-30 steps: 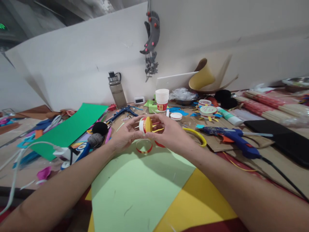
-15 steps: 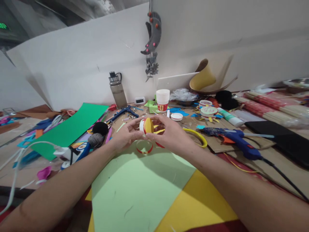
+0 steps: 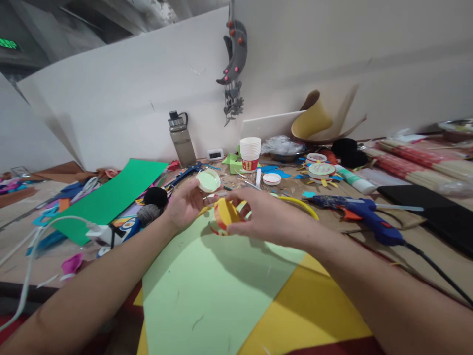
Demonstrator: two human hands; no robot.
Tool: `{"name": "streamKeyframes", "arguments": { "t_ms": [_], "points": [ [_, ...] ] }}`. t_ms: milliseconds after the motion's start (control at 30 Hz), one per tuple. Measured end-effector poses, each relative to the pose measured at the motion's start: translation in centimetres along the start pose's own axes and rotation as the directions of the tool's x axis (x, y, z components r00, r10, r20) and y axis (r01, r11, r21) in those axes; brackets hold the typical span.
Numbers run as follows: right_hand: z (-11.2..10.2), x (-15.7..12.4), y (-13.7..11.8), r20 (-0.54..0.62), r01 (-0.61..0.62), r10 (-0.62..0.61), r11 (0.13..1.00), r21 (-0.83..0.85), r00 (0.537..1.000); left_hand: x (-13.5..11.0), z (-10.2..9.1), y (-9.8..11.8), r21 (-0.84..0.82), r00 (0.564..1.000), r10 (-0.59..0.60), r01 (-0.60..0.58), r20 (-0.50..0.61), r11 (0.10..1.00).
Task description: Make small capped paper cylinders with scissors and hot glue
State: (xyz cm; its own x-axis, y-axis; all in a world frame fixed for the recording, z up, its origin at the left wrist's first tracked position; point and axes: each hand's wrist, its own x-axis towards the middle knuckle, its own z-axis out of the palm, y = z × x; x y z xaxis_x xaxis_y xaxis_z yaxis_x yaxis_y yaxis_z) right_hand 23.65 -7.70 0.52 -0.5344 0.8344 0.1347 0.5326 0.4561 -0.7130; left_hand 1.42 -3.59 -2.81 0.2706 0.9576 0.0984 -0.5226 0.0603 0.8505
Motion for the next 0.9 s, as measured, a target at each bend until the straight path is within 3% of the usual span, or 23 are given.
{"name": "streamKeyframes", "arguments": {
  "t_ms": [167, 400, 467, 533, 600, 667, 767, 900],
  "points": [
    [1.5, -1.8, -1.6, 0.175, 0.058, -0.026, 0.982, -0.180, 0.984, -0.2, 0.2, 0.1, -0.063, 1.000, -0.012, 0.012, -0.001, 0.998],
    [2.5, -2.1, -1.1, 0.200, 0.069, -0.040, 0.987, -0.142, 0.979, -0.4, 0.7, 0.0, -0.043, 0.992, -0.049, 0.054, 0.116, 0.998],
    [2.3, -1.6, -1.1, 0.146, 0.044, -0.028, 0.993, -0.108, 0.989, -0.5, 0.7, 0.0, -0.035, 0.989, -0.050, 0.055, 0.137, 0.998],
    [1.8, -1.1, -1.2, -0.017, 0.019, -0.020, 0.998, -0.057, 1.000, -0.6, 0.8, 0.0, -0.027, 0.989, -0.045, 0.049, 0.142, 0.998],
    [1.5, -0.5, -1.2, -0.235, 0.033, -0.044, 0.998, -0.053, 0.971, -0.8, 0.9, 0.0, -0.010, 0.987, -0.045, 0.047, 0.151, 0.999],
    [1.3, -0.2, -0.9, -0.368, 0.074, -0.113, 0.990, -0.118, 0.923, -0.9, 1.1, -0.1, 0.019, 0.982, -0.057, 0.055, 0.178, 0.998],
    [1.4, 0.1, -0.3, -0.373, 0.117, -0.188, 0.972, -0.204, 0.909, -1.1, 1.5, -0.1, 0.044, 0.971, -0.075, 0.067, 0.227, 0.997],
    [1.5, 0.2, -0.2, -0.352, 0.115, -0.181, 0.973, -0.201, 0.918, -1.2, 1.7, -0.2, 0.058, 0.968, -0.077, 0.065, 0.239, 0.996]
  ]
}}
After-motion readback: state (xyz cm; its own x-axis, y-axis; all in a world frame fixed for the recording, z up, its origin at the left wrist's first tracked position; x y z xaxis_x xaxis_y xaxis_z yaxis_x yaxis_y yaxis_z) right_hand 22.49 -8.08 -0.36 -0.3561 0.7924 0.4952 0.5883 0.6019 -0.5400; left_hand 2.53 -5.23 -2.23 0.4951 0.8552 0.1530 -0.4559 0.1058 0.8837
